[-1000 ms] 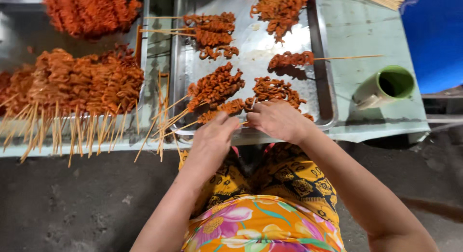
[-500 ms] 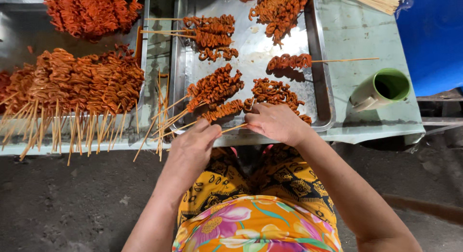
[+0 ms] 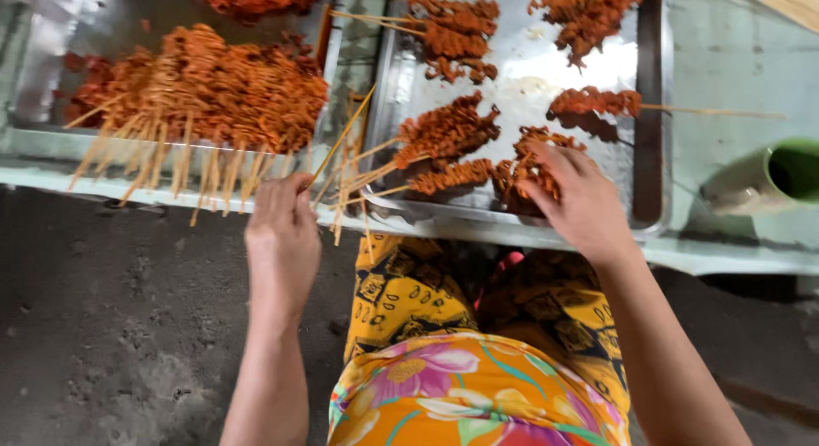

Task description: The person skewers marinated pieces of food onto wooden sticks by hand. They pick up individual pieces from a metal tray, thread them through a skewer, and place the completed skewers onto a separate tray.

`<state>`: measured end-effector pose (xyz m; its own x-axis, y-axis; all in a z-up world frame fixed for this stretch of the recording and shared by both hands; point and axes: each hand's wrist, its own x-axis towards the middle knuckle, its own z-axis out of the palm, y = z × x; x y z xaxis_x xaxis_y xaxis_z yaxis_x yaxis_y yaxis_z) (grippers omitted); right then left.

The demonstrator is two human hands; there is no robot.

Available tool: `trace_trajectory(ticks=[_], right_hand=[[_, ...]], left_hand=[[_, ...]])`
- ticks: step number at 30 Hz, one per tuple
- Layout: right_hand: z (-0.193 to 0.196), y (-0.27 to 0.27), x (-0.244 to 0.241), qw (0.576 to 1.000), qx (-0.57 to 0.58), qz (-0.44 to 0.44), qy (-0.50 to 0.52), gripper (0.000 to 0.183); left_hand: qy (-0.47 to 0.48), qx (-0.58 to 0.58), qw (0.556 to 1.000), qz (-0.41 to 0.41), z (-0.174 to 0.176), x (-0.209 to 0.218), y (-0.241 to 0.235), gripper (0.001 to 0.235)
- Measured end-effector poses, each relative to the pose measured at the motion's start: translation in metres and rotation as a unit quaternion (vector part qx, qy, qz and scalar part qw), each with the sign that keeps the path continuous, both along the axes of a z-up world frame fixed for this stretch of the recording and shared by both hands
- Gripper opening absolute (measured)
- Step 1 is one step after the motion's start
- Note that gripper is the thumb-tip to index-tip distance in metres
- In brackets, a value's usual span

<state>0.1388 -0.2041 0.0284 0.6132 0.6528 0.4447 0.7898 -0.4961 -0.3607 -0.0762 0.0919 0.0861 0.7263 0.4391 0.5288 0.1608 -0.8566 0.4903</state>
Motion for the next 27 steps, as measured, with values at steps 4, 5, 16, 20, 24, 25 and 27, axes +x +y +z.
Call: trace_trajectory(ticks=[4, 5, 16, 20, 24, 25, 27], right_hand=[[-0.006, -0.002, 0.0, 0.997, 0.037, -0.041, 0.051, 0.035], [-0.007, -0.004, 0.0, 0.993, 0.054, -0.061, 0.081, 0.033], [-0.006, -0.002, 0.001, 0.991, 0.037, -0.088, 0.099, 0.023], [-0.008, -0.003, 0.001, 0.993, 0.027, -0.083, 0.081, 0.022], [-0.008, -0.002, 0.002, 0.993, 0.026, -0.083, 0.085, 0.021], [-0.008, -0.003, 0.001, 0.992, 0.024, -0.089, 0.091, 0.022], [-0.008, -0.002, 0.0, 0.991, 0.022, -0.092, 0.093, 0.022]], left_hand=[[0.029, -0.021, 0.998, 0.051, -0.027, 0.009, 0.007, 0.014], [0.046, -0.048, 0.996, 0.059, -0.033, 0.012, 0.008, 0.013], [0.129, -0.048, 0.99, 0.025, -0.059, 0.034, 0.007, 0.041], [0.108, -0.055, 0.993, -0.01, -0.075, 0.041, 0.01, 0.04], [0.091, -0.023, 0.995, 0.018, -0.074, 0.047, 0.013, 0.041], [0.095, -0.026, 0.995, 0.019, -0.072, 0.043, 0.009, 0.04], [0.112, -0.006, 0.993, 0.026, -0.063, 0.033, 0.004, 0.037]])
